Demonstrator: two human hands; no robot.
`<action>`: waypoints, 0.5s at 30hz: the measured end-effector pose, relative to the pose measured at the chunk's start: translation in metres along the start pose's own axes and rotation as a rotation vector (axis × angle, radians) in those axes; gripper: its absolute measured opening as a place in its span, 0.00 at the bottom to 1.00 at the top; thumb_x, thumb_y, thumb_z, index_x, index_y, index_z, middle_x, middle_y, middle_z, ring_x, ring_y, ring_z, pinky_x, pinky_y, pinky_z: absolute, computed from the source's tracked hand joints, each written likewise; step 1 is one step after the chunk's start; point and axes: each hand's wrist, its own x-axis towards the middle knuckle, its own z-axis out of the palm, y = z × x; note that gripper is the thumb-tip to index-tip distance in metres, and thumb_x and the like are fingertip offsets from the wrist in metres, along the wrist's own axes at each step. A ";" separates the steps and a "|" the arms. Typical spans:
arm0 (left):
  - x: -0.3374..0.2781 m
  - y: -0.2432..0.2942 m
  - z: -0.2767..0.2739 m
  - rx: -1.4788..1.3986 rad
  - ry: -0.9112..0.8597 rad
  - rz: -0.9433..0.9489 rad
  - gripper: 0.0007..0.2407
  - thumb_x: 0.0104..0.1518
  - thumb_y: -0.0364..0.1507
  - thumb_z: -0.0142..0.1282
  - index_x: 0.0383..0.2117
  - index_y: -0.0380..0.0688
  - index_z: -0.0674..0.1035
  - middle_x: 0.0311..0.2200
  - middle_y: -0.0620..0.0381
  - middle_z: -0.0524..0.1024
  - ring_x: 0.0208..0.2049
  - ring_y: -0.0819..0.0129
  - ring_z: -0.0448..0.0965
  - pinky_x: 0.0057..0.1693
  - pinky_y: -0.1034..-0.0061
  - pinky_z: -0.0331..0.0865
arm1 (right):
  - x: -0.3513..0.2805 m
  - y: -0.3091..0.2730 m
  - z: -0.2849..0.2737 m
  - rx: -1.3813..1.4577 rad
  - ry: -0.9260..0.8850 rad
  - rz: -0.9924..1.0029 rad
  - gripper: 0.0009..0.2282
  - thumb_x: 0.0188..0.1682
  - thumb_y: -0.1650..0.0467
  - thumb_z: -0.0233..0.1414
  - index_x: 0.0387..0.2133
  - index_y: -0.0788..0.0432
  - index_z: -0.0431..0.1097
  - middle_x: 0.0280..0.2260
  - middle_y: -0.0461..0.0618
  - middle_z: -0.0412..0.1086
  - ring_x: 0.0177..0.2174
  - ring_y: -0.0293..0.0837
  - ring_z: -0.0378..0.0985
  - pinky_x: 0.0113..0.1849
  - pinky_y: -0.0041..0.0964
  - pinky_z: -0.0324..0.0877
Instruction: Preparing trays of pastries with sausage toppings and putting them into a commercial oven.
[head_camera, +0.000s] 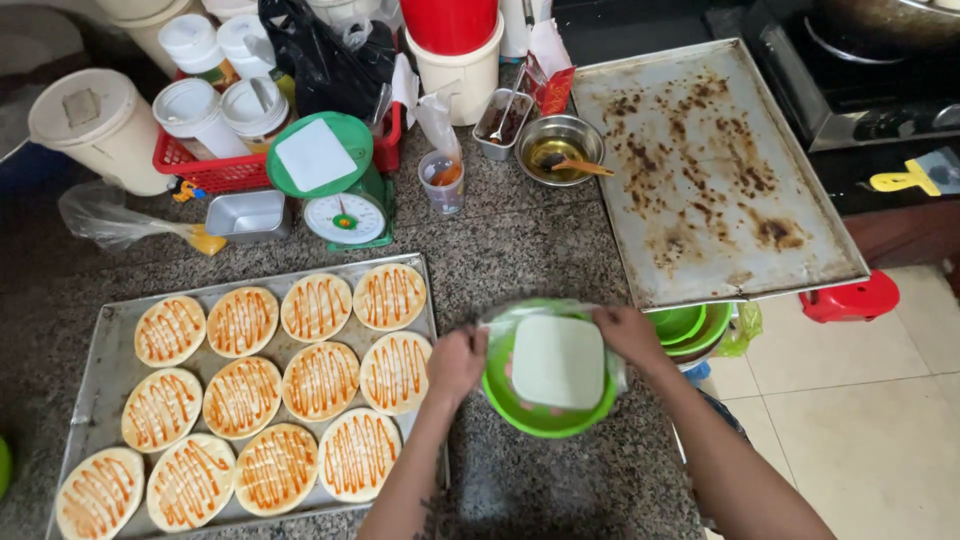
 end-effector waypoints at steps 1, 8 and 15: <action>0.000 -0.006 0.005 -0.001 0.002 -0.004 0.20 0.57 0.48 0.41 0.28 0.47 0.81 0.26 0.46 0.81 0.39 0.46 0.81 0.47 0.48 0.72 | -0.008 -0.001 -0.004 -0.001 -0.003 -0.002 0.19 0.49 0.54 0.48 0.28 0.55 0.79 0.27 0.53 0.77 0.35 0.56 0.80 0.39 0.49 0.72; -0.017 0.020 -0.019 0.032 -0.269 -0.059 0.21 0.56 0.47 0.43 0.39 0.46 0.83 0.37 0.41 0.81 0.47 0.43 0.78 0.53 0.52 0.71 | -0.016 0.020 -0.010 -0.261 -0.151 0.107 0.23 0.45 0.51 0.48 0.39 0.55 0.78 0.40 0.60 0.77 0.47 0.62 0.75 0.48 0.53 0.70; 0.080 -0.022 0.032 0.420 -0.077 -0.131 0.12 0.52 0.34 0.53 0.30 0.38 0.84 0.29 0.42 0.81 0.38 0.42 0.82 0.42 0.49 0.76 | -0.007 0.032 -0.006 -0.217 -0.081 0.121 0.23 0.42 0.51 0.52 0.39 0.54 0.78 0.37 0.60 0.77 0.44 0.63 0.77 0.46 0.52 0.70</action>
